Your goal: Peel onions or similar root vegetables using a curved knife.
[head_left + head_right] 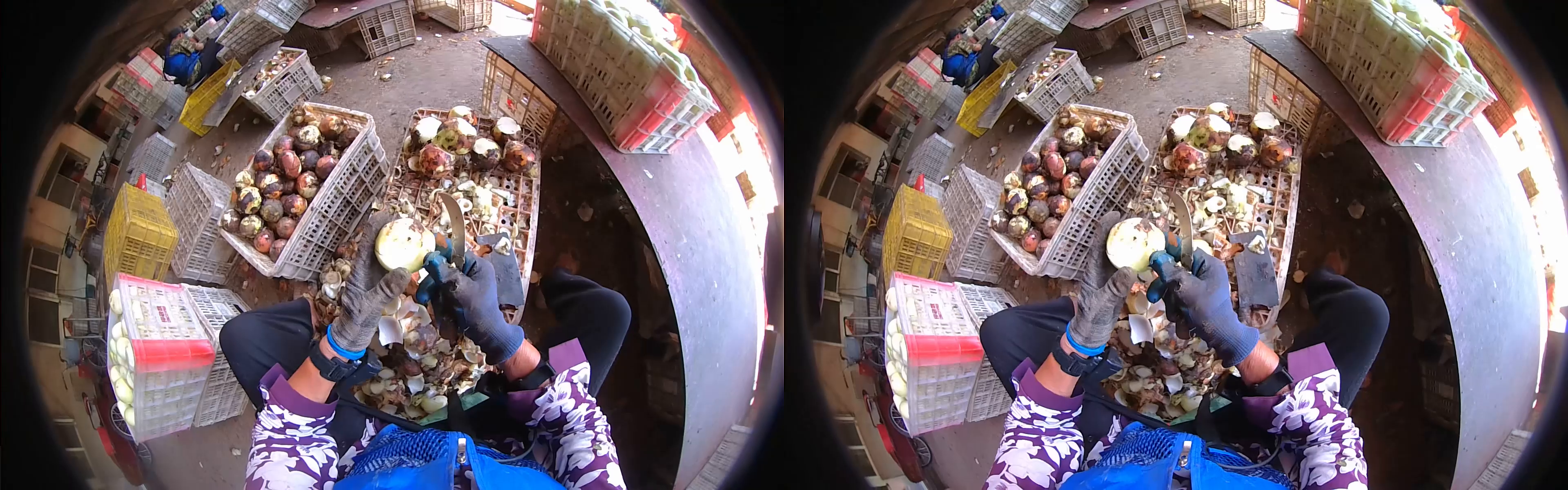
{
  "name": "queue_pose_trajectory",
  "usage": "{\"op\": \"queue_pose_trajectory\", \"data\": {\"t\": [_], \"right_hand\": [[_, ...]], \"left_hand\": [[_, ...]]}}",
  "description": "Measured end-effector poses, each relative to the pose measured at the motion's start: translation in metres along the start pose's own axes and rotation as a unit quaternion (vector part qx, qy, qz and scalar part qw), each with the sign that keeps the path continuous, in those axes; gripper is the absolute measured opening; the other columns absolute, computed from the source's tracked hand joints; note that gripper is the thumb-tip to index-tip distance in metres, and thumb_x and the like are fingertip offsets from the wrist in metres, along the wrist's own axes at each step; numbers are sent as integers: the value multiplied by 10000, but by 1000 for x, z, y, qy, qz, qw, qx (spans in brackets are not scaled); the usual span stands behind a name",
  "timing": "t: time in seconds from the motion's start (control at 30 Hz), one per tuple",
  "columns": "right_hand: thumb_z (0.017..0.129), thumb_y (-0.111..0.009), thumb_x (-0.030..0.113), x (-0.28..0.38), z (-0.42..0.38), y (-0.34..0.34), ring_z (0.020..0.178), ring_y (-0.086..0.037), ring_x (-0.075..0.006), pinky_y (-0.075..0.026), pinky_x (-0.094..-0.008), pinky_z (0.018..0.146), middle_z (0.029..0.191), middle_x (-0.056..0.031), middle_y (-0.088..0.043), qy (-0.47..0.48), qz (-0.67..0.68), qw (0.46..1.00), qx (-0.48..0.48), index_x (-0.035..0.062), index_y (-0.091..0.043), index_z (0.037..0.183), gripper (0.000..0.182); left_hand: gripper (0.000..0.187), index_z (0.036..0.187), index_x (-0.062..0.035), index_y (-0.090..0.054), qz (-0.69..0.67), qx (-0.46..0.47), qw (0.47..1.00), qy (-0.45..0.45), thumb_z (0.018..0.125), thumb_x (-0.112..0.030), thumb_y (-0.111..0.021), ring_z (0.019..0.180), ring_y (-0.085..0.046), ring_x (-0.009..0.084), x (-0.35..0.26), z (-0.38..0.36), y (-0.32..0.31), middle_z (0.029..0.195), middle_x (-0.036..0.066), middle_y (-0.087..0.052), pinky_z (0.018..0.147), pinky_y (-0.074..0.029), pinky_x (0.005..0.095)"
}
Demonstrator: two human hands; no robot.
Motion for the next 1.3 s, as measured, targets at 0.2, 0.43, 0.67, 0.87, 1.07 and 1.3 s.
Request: {"op": "queue_pose_trajectory", "data": {"t": [0.2, 0.43, 0.67, 0.87, 1.07, 1.3], "right_hand": [[907, -623, 233, -7, 4, 6, 469, -522, -67, -384, -206, 422, 667, -41, -650, 13, -67, 998, 13, 25, -618, 1004, 230], [872, -685, 268, 3, 0, 9, 503, -467, -13, -364, -182, 451, 650, 39, -602, 24, -136, 990, 35, 36, -659, 931, 241], [870, -686, 249, 0, -3, 9, 498, -476, -13, -373, -183, 446, 653, 26, -616, 60, -130, 989, 40, 28, -662, 937, 232], [870, -665, 185, 4, -6, 9, 458, -481, -32, -386, -197, 415, 676, -7, -643, -2, -154, 987, 36, 12, -626, 1060, 260], [855, -624, 124, -2, -9, 1, 435, -496, -58, -385, -205, 391, 690, -63, -662, -43, -65, 997, -5, 15, -550, 1179, 350], [813, -577, 82, -17, -15, -7, 442, -493, -59, -387, -210, 399, 698, -77, -662, -37, -13, 999, -35, -6, -554, 1132, 331]], "left_hand": [[781, 1414, -18, -320, 13, 25, 999, 37, 824, -350, -710, 1251, -435, 235, -5, 1, 15, 1353, 115, -443, 1055, -356, 378], [754, 1390, -15, -365, 3, 65, 997, 46, 802, -308, -734, 1232, -451, 224, -10, 0, 15, 1338, 113, -459, 1050, -360, 358], [718, 1360, -18, -404, -61, 62, 991, 106, 780, -258, -752, 1212, -472, 224, -11, -2, 13, 1309, 116, -489, 1039, -374, 357], [678, 1339, -18, -427, -84, 57, 987, 124, 776, -213, -750, 1172, -510, 229, -8, -2, 13, 1266, 113, -523, 1023, -402, 360], [575, 1310, -30, -442, -112, -18, 987, 115, 819, -179, -701, 1150, -515, 209, -2, -11, 2, 1250, 102, -525, 1012, -411, 352], [496, 1288, -52, -457, -168, -84, 974, 127, 860, -190, -667, 1092, -550, 200, 6, -11, -4, 1216, 94, -547, 952, -459, 342]]}}
Point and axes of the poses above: each hand's wrist, its own z-axis towards the middle knuckle, its own y-axis out of the back of the hand, x = y × z, the point moved 1 cm from there along z, towards the middle knuckle
